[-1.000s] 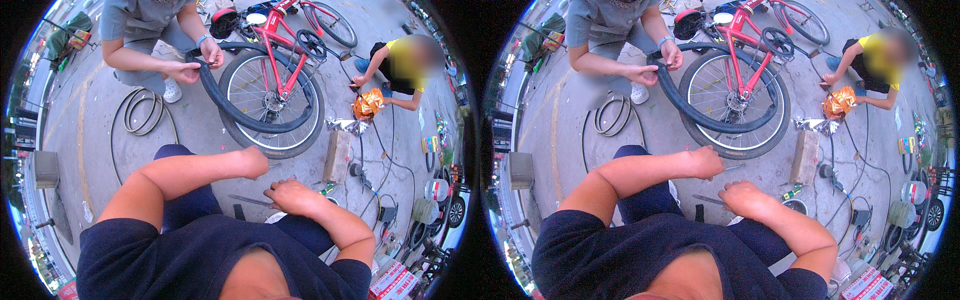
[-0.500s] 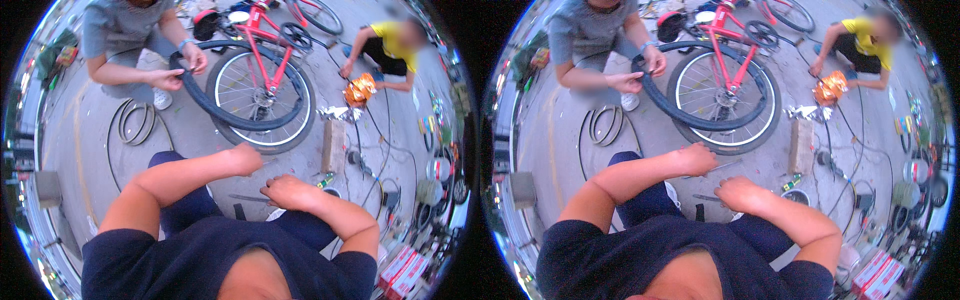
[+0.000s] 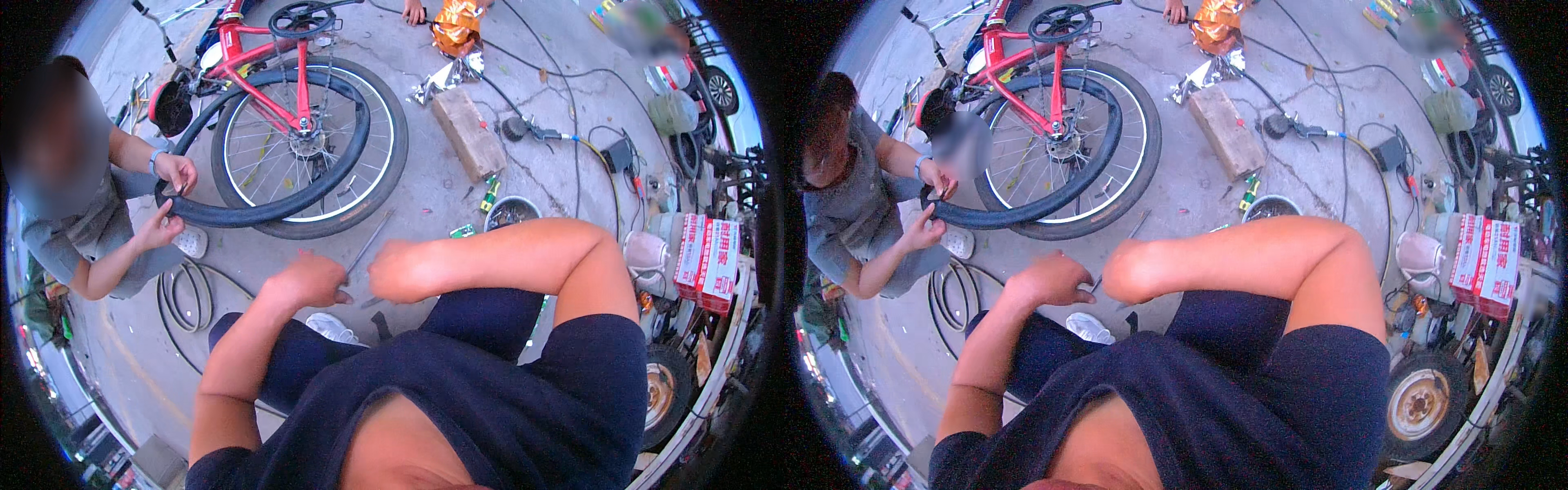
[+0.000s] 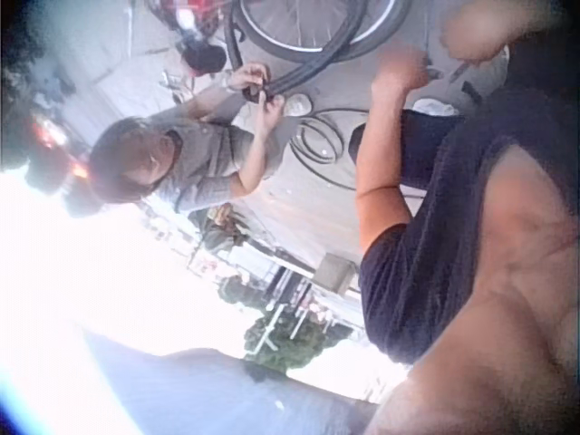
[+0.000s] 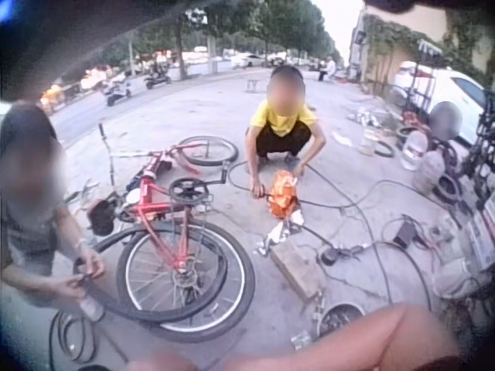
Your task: The person removes the tire from a bicycle wheel using a tire lever, then removes the inner tube. Another person assists by inspecting the tube.
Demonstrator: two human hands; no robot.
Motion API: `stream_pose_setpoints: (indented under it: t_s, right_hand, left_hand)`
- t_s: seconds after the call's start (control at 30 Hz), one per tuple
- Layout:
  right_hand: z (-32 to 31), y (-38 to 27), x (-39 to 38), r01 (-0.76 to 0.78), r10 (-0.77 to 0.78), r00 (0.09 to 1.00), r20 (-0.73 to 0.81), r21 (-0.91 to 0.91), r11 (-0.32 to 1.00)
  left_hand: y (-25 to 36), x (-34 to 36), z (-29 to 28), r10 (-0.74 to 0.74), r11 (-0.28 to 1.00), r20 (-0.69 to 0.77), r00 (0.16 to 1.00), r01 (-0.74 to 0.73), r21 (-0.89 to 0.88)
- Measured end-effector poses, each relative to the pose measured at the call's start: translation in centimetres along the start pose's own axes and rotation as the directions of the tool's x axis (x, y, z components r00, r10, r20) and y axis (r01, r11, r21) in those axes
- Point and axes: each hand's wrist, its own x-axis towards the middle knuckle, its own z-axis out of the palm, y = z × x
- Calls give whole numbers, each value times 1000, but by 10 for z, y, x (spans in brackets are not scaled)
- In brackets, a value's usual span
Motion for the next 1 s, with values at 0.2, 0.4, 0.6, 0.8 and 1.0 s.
stream_pose_setpoints:
  t_s: [0.2, 0.4, 0.6, 0.8, 1.0]
  right_hand:
    - [-11, -22, -19, 90, -85, 994, 75, -70, 993]
    - [-22, -47, -39, 13, -15, 1000, -6, -212, 977]
    - [-17, 3, -79, 275, -281, 897, -341, -66, 959]
    - [5, 124, -76, -494, 504, 864, 15, 219, 841]
    - [127, 280, -115, -718, 846, 149, -512, 533, 448]
  left_hand:
    - [-17, 3, 4, -16, 988, -241, 970, 52, 144]
    - [-37, -11, 4, -121, 983, -304, 945, 156, 94]
    - [-31, -15, 7, -119, 987, -255, 960, 143, 78]
    - [-14, -26, 0, -180, 981, -207, 962, 191, 39]
    - [-3, -21, 0, -161, 987, -229, 960, 163, -10]
